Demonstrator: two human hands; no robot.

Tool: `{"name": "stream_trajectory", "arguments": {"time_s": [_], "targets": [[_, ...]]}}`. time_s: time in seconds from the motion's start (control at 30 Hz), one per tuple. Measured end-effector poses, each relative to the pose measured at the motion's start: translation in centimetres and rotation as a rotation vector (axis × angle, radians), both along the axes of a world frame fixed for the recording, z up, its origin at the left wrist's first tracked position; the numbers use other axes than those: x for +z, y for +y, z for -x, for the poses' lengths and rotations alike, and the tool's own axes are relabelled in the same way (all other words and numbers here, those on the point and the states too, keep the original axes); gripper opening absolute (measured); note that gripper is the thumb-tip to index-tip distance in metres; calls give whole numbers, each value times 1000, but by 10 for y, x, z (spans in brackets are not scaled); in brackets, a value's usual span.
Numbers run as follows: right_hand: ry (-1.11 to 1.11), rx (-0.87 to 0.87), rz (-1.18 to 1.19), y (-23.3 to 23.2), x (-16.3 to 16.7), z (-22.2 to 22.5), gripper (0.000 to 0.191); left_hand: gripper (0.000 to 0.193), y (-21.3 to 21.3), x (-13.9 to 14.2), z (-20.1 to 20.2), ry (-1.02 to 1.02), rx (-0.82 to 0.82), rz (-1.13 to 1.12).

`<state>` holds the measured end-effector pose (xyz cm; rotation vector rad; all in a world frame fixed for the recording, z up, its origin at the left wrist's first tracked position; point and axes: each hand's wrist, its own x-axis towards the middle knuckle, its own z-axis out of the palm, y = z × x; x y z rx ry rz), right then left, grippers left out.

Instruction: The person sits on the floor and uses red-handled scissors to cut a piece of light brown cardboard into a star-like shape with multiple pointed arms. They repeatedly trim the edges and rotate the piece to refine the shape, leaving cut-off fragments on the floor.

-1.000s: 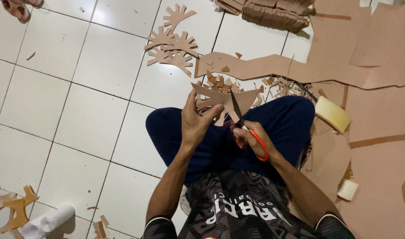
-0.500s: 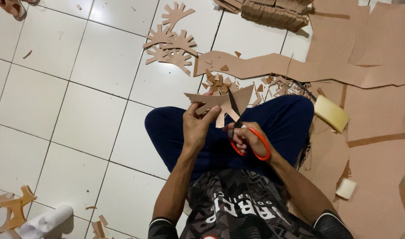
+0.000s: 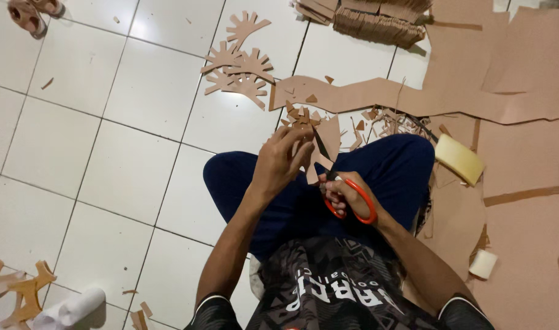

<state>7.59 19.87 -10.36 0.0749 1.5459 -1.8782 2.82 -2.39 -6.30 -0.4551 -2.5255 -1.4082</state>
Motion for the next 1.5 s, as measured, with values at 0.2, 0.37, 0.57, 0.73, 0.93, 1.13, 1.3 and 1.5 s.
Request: {"name": "stream_trajectory", "arguments": {"time_s": [0.2,0.37,0.57,0.73,0.93,1.13,1.3,1.5], "targets": [[-61,-14,90,1,3,0,39,32,2,3,-1,-343,-35,-269],[-20,1,52,-3,3,0,38,32,6,-10,-1,-514,66,-427],[-40,-27,155,-4,-2,1,26,29,10,-26,-9,-476,117,-566],[-65,-68,109,-6,-8,2,24,19,21,-45,-18,-577,138,-912],[-1,-100,123,-5,-36,0,30,16,39,-65,-26,-555,173,-1114],[-31,-204,70,-7,-64,-6,38,17,53,-69,-30,-665,223,-1322],[156,-201,-81,-13,-62,-8,41,17,59,-65,-29,-648,195,-1467],[0,-326,174,-25,-63,-13,31,19,59,-67,-32,-669,168,-1461]]}}
